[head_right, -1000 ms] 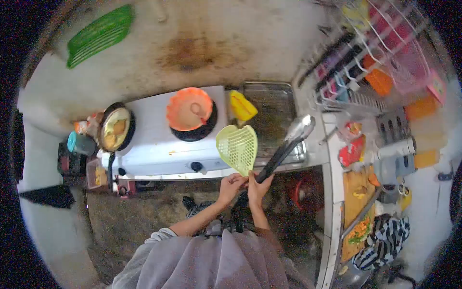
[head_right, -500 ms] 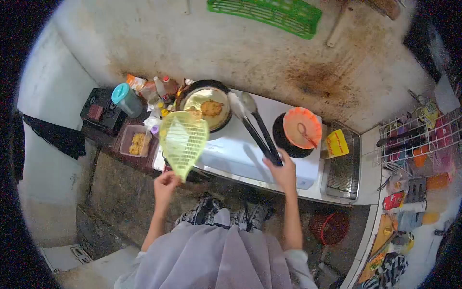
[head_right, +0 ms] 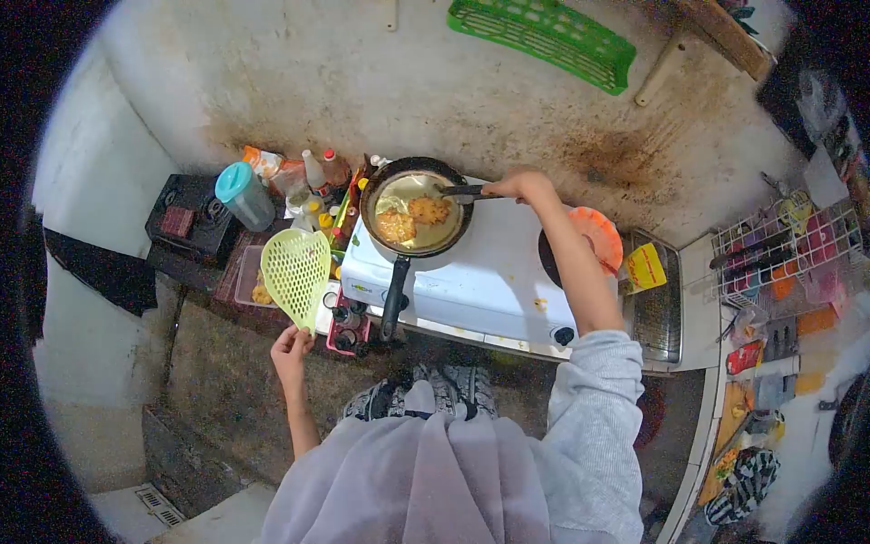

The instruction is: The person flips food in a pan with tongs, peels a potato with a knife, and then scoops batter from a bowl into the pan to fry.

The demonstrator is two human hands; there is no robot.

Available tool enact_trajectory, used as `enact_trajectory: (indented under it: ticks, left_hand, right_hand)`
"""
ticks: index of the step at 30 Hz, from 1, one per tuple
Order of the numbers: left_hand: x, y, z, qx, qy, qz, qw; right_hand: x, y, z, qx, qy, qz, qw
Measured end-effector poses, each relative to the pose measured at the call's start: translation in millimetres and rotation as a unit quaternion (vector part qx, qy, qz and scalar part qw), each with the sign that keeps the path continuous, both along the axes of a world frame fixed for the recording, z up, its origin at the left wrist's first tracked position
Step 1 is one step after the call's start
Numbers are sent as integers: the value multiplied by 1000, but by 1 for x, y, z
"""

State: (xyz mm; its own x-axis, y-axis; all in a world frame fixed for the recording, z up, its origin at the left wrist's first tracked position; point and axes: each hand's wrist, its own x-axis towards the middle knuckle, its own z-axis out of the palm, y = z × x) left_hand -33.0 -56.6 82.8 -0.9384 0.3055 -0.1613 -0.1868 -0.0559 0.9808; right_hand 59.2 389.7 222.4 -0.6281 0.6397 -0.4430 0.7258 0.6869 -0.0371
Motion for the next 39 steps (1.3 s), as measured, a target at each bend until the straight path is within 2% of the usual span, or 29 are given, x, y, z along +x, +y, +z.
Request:
enact_trajectory:
  ticks: [2,5,9,12,14,18,21,23,24,26,27,29,30,32,33,35,39]
  left_hand:
    - [1,-4,3,-9,-6,4,1000]
    - [-6,-9,2,-3,-22,11,1000]
    - [-15,-10,5,5,-5,1,1000]
    - [-17,-8,0,13,-14,9,1000]
    - [-14,-5,-1,18,-20,5,1000]
    - [-13,-4,-1,24,-24,-19,999]
    - [-11,-6,-3,20,-25,-17,999]
    - [-9,-9,-3,21,-29,-14,999]
    - [-8,-9,-4,22,-31,-12,999]
    - [-7,-10,-8,21,-36,-7,999]
    - [-7,-9,-9,21,-37,-4,999]
    - [-5,-6,-5,11,-39,-3,999]
    - [-4,-5,-4,2,-41,-1,999]
    - [-5,-4,-6,10,-41,-4,999]
    - [-5,-3,-8,20,-39,-9,999]
    - [-5,-2,-9,16,-39,-3,999]
    - [-6,1,-6,3,-44,4,999]
  right_hand:
    - [-4,-4,8,-25,60,-69,995]
    - [-4,-9,23,-65,4,-111,992]
    - [9,8,5,-78,-20,-117,990]
    - [21,17,-15,-112,-1,-138,984]
    - [29,20,-24,-123,60,-131,982]
    - [40,29,-31,-150,46,-130,979]
    - [51,29,-34,-199,78,-97,972]
    - [62,24,-33,-160,149,-75,973]
    - [67,21,-34,-161,146,-75,973]
    - [80,11,-38,3,238,7,971]
    - [85,-1,-34,2,237,6,971]
    - [91,-36,-13,140,245,61,957]
    - [92,-55,0,139,244,62,958]
    - [95,-91,18,183,172,81,965]
    - [99,-97,12,181,171,81,965]
    - [107,-106,1,201,199,155,947]
    - [115,-116,-8,217,171,142,951]
